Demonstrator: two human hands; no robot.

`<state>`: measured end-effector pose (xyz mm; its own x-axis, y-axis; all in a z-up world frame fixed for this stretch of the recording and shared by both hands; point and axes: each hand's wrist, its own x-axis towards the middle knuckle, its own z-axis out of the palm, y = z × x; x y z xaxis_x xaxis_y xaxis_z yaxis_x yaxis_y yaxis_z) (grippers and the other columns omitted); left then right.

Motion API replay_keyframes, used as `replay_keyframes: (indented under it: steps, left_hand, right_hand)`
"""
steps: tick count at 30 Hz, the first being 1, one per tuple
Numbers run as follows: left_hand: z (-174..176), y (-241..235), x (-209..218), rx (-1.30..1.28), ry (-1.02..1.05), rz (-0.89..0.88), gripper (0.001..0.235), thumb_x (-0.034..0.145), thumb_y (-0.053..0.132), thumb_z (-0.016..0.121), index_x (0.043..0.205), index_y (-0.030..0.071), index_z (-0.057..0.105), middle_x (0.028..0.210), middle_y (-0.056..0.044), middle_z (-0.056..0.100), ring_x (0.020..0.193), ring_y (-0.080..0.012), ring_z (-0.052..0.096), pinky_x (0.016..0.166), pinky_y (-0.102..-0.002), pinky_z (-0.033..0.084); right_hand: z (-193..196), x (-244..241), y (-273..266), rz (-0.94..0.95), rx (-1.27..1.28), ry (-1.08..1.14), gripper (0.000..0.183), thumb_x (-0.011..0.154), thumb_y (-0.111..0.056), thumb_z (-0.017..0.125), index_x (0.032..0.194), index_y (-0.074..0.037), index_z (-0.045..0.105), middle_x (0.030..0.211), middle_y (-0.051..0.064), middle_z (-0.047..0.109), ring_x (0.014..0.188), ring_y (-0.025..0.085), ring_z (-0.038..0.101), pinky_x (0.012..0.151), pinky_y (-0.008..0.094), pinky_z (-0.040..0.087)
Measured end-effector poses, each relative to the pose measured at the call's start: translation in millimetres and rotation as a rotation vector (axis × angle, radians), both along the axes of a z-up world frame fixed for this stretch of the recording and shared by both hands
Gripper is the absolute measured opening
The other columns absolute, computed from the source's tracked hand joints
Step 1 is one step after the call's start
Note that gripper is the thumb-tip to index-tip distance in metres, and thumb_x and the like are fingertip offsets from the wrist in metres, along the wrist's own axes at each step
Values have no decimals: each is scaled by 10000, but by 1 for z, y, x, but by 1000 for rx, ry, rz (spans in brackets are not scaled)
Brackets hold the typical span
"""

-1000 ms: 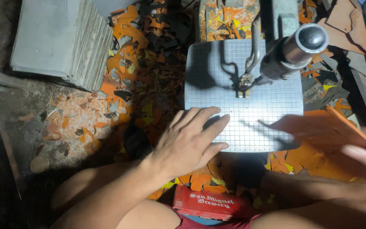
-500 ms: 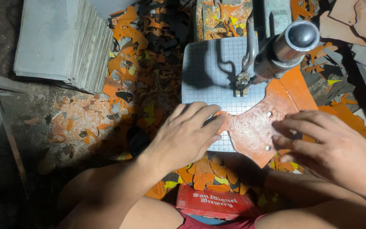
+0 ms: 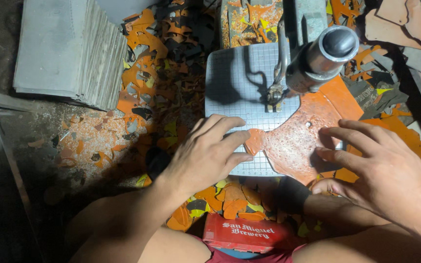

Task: The person uses a band saw to cut orange leather pieces on a gridded cutting mat. They guide the material through the blade, rotate it to follow curved outlines, and remove the cut pieces.

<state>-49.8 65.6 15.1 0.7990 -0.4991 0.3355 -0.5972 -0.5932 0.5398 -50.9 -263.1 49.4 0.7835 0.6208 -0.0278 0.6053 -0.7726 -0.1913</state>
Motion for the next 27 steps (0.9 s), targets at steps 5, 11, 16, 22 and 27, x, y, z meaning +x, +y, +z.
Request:
replay_keyframes:
  steps: [5, 11, 16, 22, 27]
  left_hand:
    - [-8, -18, -11, 27, -94, 93, 241, 915, 220, 767, 1140, 142, 737, 1227, -31, 659, 1171, -251, 607, 1005, -404, 476]
    - [-4, -33, -18, 184, -29, 74, 459, 935, 349, 721, 1275, 43, 684, 1236, -109, 588, 1215, -298, 524, 1007, -463, 412]
    - [3, -40, -21, 269, -16, 105, 634, 917, 436, 683, 1383, 14, 602, 1363, -162, 512, 1330, -342, 438, 1084, -515, 349]
    - [1, -40, -21, 263, -3, 126, 693, 900, 457, 688, 1418, 12, 567, 1446, -197, 484, 1394, -377, 400, 1147, -549, 301]
    - [3, -32, -21, 249, 7, 69, 636, 953, 416, 680, 1436, 19, 563, 1498, -211, 468, 1423, -386, 391, 1191, -543, 294]
  right_hand:
    - [-3, -3, 15, -3, 107, -25, 785, 735, -565, 690, 1396, -146, 616, 1463, 170, 501, 1416, 460, 420, 1122, 575, 390]
    - [-23, 12, 29, -47, 36, -146, 668, 881, -580, 597, 1382, -138, 567, 1568, 238, 404, 1464, 523, 315, 1174, 694, 247]
    - [-10, 29, 10, 15, -129, -83, 938, 641, -827, 629, 1347, -209, 622, 1548, 171, 459, 1338, 456, 416, 1053, 618, 326]
    - [-2, 22, 5, 63, -24, 8, 917, 583, -798, 722, 1326, -265, 647, 1329, 155, 522, 1272, 395, 462, 1081, 533, 381]
    - [-13, 0, 14, 53, 56, -76, 912, 680, -696, 683, 1412, -158, 596, 1296, 194, 543, 1215, 404, 476, 1073, 523, 388]
